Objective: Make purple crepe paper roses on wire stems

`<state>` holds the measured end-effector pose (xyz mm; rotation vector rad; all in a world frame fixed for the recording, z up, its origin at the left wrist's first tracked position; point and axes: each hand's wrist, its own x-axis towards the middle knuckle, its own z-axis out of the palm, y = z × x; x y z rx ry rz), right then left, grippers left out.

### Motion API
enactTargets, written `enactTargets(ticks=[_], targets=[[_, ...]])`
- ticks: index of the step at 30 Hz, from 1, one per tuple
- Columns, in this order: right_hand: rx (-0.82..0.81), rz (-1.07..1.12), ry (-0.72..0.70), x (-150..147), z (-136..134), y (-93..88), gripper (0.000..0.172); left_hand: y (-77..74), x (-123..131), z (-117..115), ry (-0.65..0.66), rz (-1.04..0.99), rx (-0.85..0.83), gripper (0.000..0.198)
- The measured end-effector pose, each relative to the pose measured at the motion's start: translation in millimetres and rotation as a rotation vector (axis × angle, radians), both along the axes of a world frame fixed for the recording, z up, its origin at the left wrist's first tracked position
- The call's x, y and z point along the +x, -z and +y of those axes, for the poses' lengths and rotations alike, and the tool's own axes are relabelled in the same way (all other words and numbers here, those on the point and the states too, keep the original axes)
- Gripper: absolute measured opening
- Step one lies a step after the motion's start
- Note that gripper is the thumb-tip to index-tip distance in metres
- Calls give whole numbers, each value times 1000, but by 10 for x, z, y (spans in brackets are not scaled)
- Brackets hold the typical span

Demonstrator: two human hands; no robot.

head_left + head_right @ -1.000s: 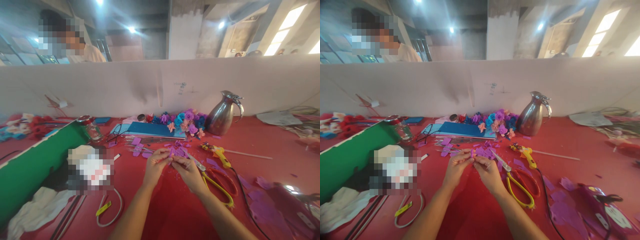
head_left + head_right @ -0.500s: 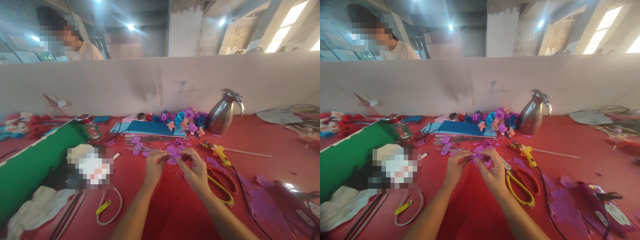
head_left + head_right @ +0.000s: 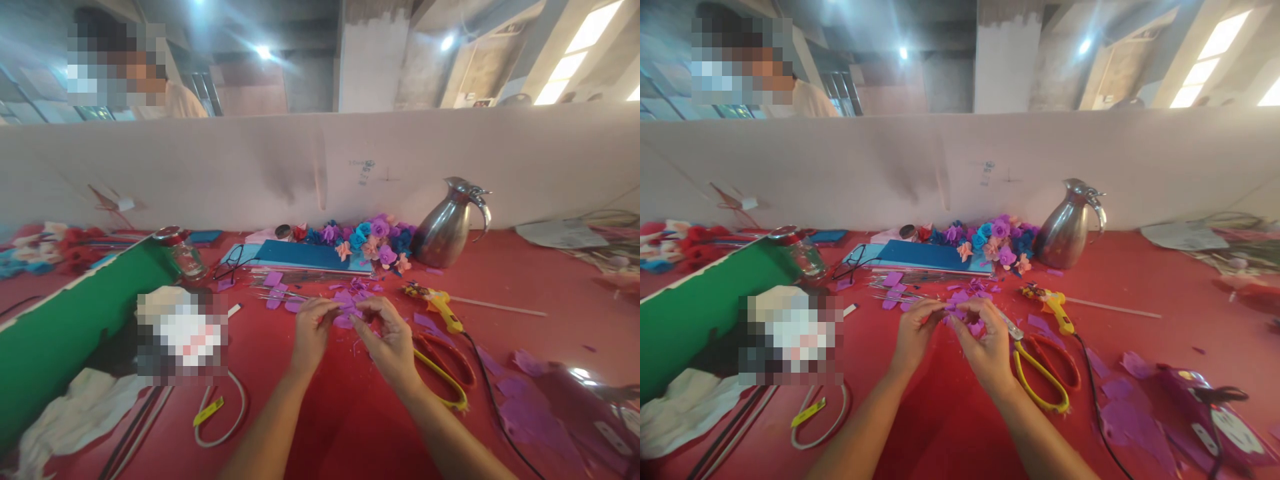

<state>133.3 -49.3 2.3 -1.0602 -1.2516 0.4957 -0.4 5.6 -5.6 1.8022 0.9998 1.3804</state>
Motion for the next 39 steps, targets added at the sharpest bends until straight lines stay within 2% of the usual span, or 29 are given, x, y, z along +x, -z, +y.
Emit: enactTargets(ticks=[4, 7, 13, 16, 22, 26, 29, 30, 32, 35, 37, 39], targets=[[-68, 145, -45, -4, 12, 29, 21, -18, 20, -10, 41, -93, -126, 15], [-108, 92, -91, -4, 19, 9, 22, -19, 21, -28, 86, -100, -188, 15], [-107, 25, -127, -20, 23, -45, 14, 13, 41, -86, 166, -111, -132, 17], [-109, 27, -140, -21, 27, -38, 11, 7, 75, -113, 173, -115, -140, 17], [-126, 93, -119, 12, 77, 50, 12, -57, 129, -141, 150, -198, -314, 18], [-148, 154, -106, 6, 98, 54, 14, -45, 132, -140, 117, -191, -340, 17], [-186, 227, -138, -1, 87, 47, 20, -12, 100, -103, 48, -269, -364, 16], [-200, 258, -129, 5, 81, 52, 20, -4, 79, -80, 2, -317, -371, 17], [-209, 299, -87, 31, 74, 75, 12, 6, 20, -15, -108, -426, -353, 18], [-189, 303, -47, 89, 82, 122, 18, 21, -114, 116, -284, -509, -257, 18], [-196, 271, -44, 114, 95, 139, 18, 43, -226, 208, -369, -445, -262, 17], [-227, 199, -66, 115, 106, 139, 17, 72, -346, 288, -409, -264, -293, 16]])
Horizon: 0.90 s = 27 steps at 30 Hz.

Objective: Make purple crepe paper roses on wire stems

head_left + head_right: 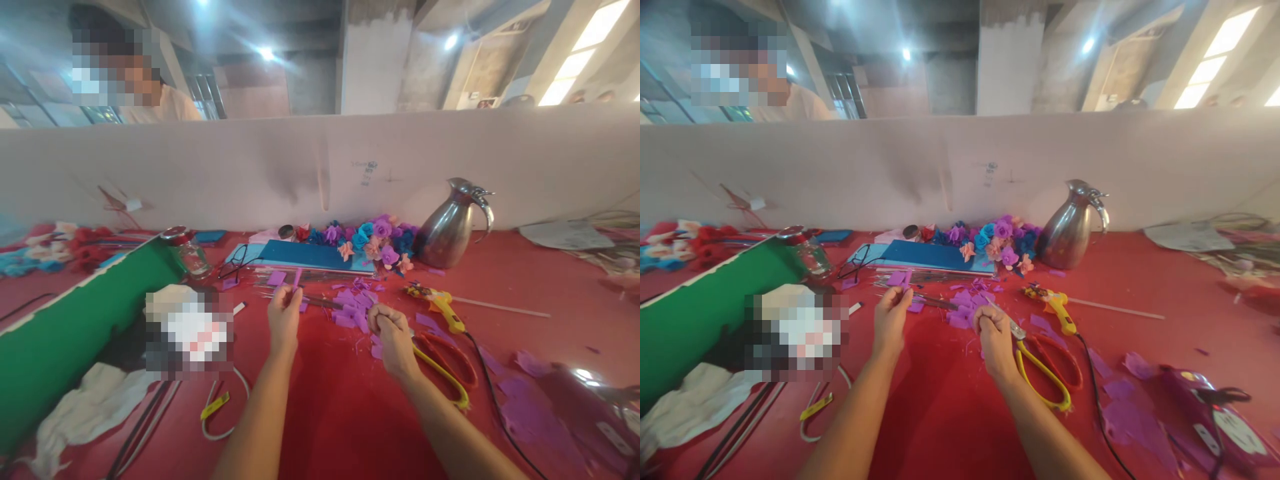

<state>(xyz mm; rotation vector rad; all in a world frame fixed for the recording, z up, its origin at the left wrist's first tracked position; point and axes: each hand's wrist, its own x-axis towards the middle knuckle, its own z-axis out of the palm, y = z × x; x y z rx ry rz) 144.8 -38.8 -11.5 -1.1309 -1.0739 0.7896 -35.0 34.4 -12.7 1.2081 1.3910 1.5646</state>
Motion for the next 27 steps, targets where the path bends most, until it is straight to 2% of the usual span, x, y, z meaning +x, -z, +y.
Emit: enactTargets(ticks=[3, 6, 9, 11, 14, 17, 19, 20, 22, 23, 25, 27], targets=[[-59, -168, -101, -38, -5, -7, 17, 29, -152, 69, -51, 426, -95, 15], [-71, -489, -147, -100, -26, 19, 19, 23, -215, 71, -98, 784, -160, 10], [-5, -790, -119, -159, -37, 88, 16, 11, -203, 47, -82, 957, -215, 12], [15, -818, -124, -185, -36, 135, 16, 12, -199, 46, -71, 1001, -249, 14], [5, -636, -163, -206, -26, 152, 19, 20, -238, 78, -105, 940, -268, 16], [-120, -230, -215, -203, -5, 94, 15, -4, -251, 89, -84, 655, -225, 14], [-204, 19, -229, -186, 19, 44, 22, -51, -185, 45, 94, 340, -190, 15], [-220, 100, -228, -174, 32, 24, 26, -83, -128, 5, 244, 233, -192, 17], [-219, 183, -218, -148, 54, 2, 29, -155, 8, -94, 492, 110, -175, 20], [-215, 201, -216, -138, 61, -2, 30, -190, 74, -145, 571, 94, -181, 20], [-215, 215, -223, -128, 66, 0, 31, -246, 176, -233, 652, 99, -177, 22], [-221, 211, -235, -131, 63, 3, 31, -278, 221, -283, 662, 136, -138, 21]])
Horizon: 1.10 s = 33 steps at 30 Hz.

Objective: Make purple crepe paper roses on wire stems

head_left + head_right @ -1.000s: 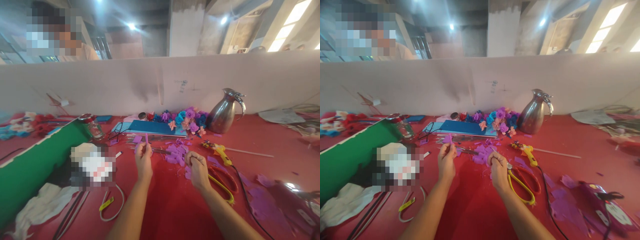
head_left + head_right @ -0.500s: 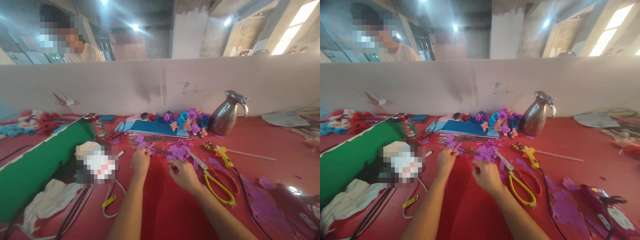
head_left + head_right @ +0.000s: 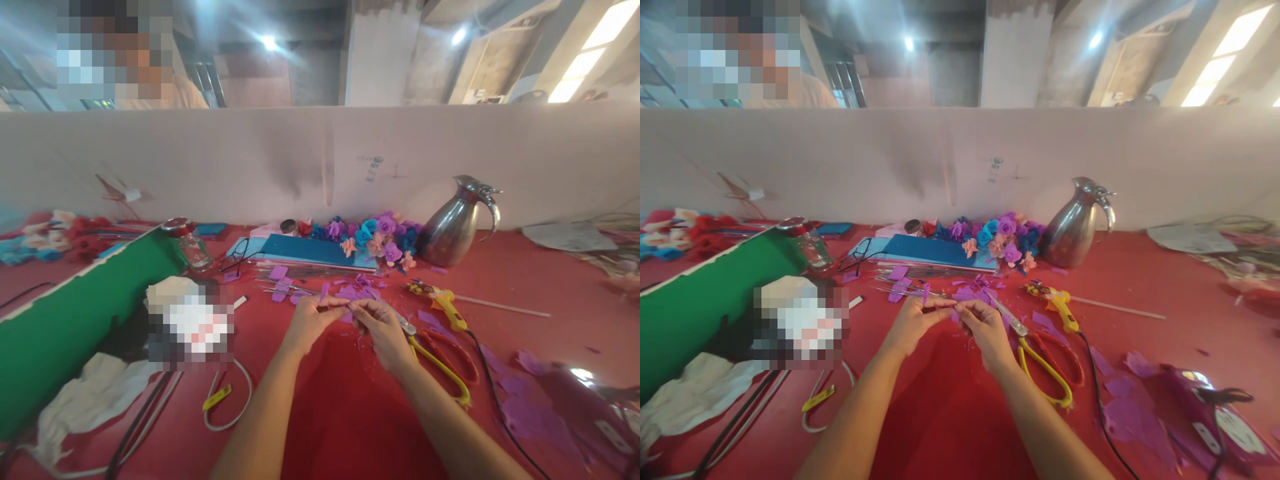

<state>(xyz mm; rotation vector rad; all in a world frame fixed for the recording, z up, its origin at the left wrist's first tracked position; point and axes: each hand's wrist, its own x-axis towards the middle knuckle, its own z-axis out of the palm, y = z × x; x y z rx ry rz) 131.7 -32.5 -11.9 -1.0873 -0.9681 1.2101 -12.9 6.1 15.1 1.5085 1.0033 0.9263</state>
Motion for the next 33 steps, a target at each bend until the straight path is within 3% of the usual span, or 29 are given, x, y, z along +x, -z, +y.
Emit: enactTargets(ticks=[7, 12, 17, 19, 21, 24, 27, 33], targets=[[-12, -71, 20, 21, -5, 11, 33, 16, -57, 9, 41, 162, 290, 19], [-11, -138, -11, 31, -13, 21, 34, 88, -36, 9, -17, 212, 406, 16], [62, -155, -13, -33, -56, 25, 17, 156, -27, 60, -127, 317, 438, 19], [128, -167, -2, -28, -71, 44, 8, 160, -93, 115, -254, 402, 430, 21], [152, -197, -7, 3, -78, 71, 11, 144, -207, 178, -421, 555, 378, 20], [148, -181, 47, 64, -70, 108, 15, 109, -425, 258, -598, 800, 176, 27], [120, -124, 100, 94, -57, 124, 14, 115, -614, 307, -670, 959, 32, 29], [124, -115, 56, 71, -63, 135, 16, 250, -721, 389, -682, 983, 0, 20]])
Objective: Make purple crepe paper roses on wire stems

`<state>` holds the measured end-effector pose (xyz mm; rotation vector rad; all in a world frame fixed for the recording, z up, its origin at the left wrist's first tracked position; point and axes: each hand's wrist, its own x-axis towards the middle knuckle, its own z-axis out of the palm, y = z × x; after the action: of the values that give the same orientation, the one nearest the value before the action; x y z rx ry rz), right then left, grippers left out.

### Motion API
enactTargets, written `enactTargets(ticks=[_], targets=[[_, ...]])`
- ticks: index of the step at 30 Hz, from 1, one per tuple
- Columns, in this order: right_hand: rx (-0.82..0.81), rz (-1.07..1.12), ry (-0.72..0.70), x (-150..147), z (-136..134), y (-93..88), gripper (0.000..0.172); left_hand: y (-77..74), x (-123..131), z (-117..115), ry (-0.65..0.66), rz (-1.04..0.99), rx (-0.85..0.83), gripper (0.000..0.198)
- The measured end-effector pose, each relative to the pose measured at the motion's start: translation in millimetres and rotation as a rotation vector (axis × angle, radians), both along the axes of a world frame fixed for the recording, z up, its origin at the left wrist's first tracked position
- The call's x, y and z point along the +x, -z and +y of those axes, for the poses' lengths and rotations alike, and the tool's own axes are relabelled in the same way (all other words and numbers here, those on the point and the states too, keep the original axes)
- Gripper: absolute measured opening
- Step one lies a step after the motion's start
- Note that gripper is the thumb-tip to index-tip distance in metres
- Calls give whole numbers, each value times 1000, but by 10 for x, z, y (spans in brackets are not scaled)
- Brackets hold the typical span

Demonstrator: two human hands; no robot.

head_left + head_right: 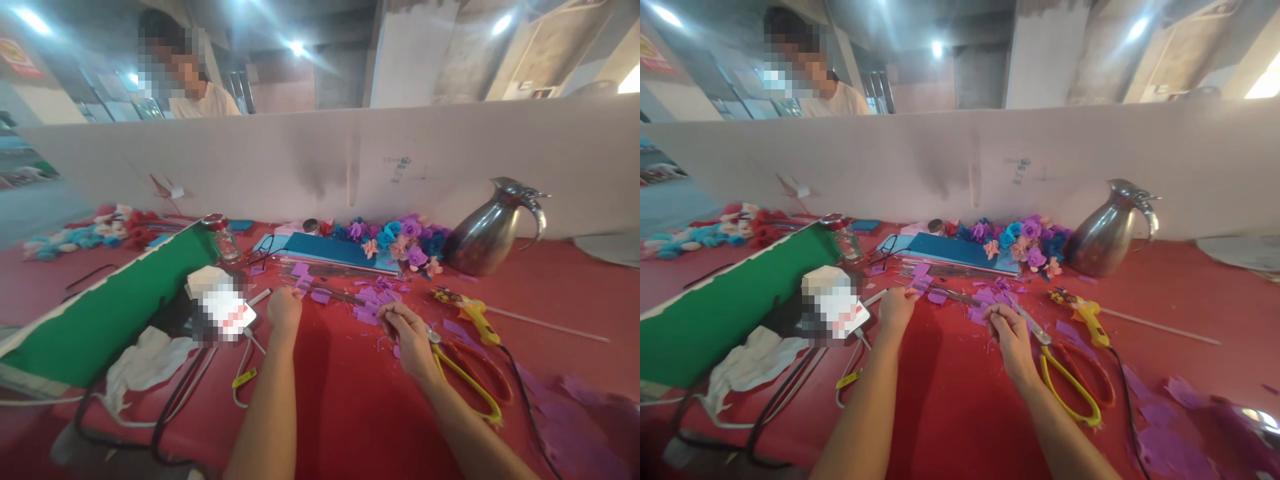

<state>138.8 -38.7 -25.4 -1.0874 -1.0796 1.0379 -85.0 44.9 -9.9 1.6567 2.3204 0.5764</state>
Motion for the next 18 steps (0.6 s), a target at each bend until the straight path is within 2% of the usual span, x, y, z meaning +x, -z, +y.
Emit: enactTargets(ticks=[5, 9, 11, 13, 15, 16, 18], targets=[[26, -155, -24, -55, -46, -13, 22, 59, 21, 41, 5, -45, 25, 16], [48, -382, 1, -127, -67, 3, 32, 74, -64, 52, 1, -123, 88, 17], [53, -516, 12, -177, -37, 18, 35, 84, -117, 69, -40, -254, 187, 17], [86, -618, 17, -246, 41, 22, 26, 93, -147, 95, -116, -518, 279, 17], [142, -706, -24, -341, 175, 6, 18, 97, -142, 121, -186, -764, 290, 21], [165, -759, -53, -401, 262, -6, 20, 98, -128, 130, -207, -841, 274, 24], [162, -910, -118, -538, 470, -35, 25, 101, -90, 136, -219, -885, 241, 29]])
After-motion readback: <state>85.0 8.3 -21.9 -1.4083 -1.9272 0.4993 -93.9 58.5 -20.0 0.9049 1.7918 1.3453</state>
